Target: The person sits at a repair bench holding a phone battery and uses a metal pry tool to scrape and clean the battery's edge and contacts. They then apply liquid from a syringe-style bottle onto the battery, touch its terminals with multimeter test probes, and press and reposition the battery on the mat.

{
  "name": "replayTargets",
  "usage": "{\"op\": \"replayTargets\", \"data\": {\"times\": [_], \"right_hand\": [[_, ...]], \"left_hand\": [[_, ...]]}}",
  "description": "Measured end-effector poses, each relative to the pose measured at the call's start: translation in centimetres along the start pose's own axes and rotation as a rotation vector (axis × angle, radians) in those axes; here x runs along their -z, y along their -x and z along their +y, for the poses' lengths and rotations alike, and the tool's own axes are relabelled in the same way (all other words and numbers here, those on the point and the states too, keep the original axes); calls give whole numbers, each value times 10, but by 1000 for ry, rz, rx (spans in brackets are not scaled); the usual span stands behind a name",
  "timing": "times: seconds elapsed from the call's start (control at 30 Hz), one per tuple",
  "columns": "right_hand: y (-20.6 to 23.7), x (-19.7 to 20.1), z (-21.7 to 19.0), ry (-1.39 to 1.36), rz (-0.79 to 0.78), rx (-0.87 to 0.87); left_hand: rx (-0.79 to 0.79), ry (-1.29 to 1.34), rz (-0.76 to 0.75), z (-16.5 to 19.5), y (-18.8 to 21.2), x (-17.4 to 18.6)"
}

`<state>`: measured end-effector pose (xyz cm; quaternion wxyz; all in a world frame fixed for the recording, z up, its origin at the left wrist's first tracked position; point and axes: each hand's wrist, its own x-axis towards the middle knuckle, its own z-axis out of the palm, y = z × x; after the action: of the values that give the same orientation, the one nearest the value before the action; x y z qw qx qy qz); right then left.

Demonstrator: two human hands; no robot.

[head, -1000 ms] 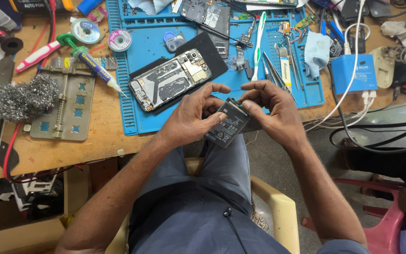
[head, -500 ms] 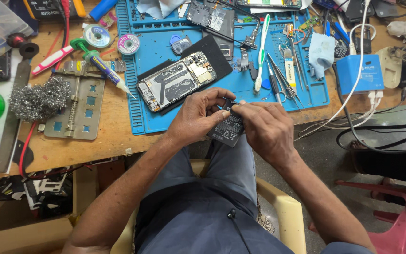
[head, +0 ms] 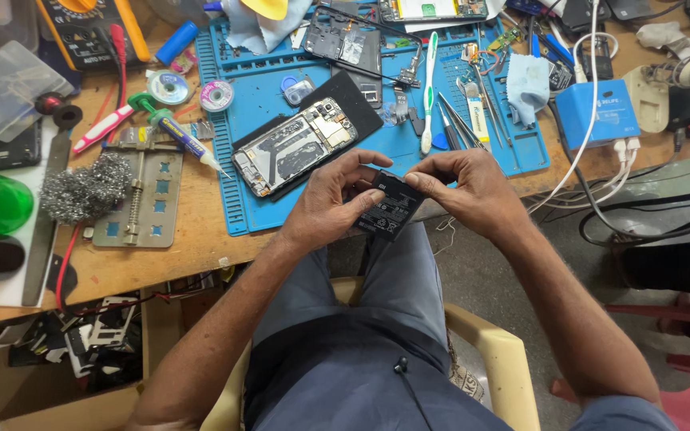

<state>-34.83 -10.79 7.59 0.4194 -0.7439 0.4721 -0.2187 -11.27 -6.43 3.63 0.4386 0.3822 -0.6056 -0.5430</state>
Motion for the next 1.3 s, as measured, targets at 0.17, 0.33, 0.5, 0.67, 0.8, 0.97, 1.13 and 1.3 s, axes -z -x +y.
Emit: {"op": "replayTargets", "data": {"times": [0.17,0.33,0.5,0.67,0.8,0.97,1.13,1.3], "right_hand": [[14,-6,-16,112,44,-21],[29,-13,-25,306,163,266],[40,-16,-29,315,176,288],[47,-14,-40,196,165,173],[56,-20,-44,235,140,159],[37,-1,-31,192,216,237],[-38,40,-2,7,395,154],[-123,25,19,10,288,124]], "left_hand": [[40,91,-1,13,-1,-5],[93,-273,73,23,-5,-9],[-120,-361,142,30,1,-18],[-229,-421,235,39,19,-22],[-163,-438,229,44,34,-26],[-244,-515,296,53,56,2],[-238,-1013,462,56,84,55],[-106,-1187,425,47,84,68]]}}
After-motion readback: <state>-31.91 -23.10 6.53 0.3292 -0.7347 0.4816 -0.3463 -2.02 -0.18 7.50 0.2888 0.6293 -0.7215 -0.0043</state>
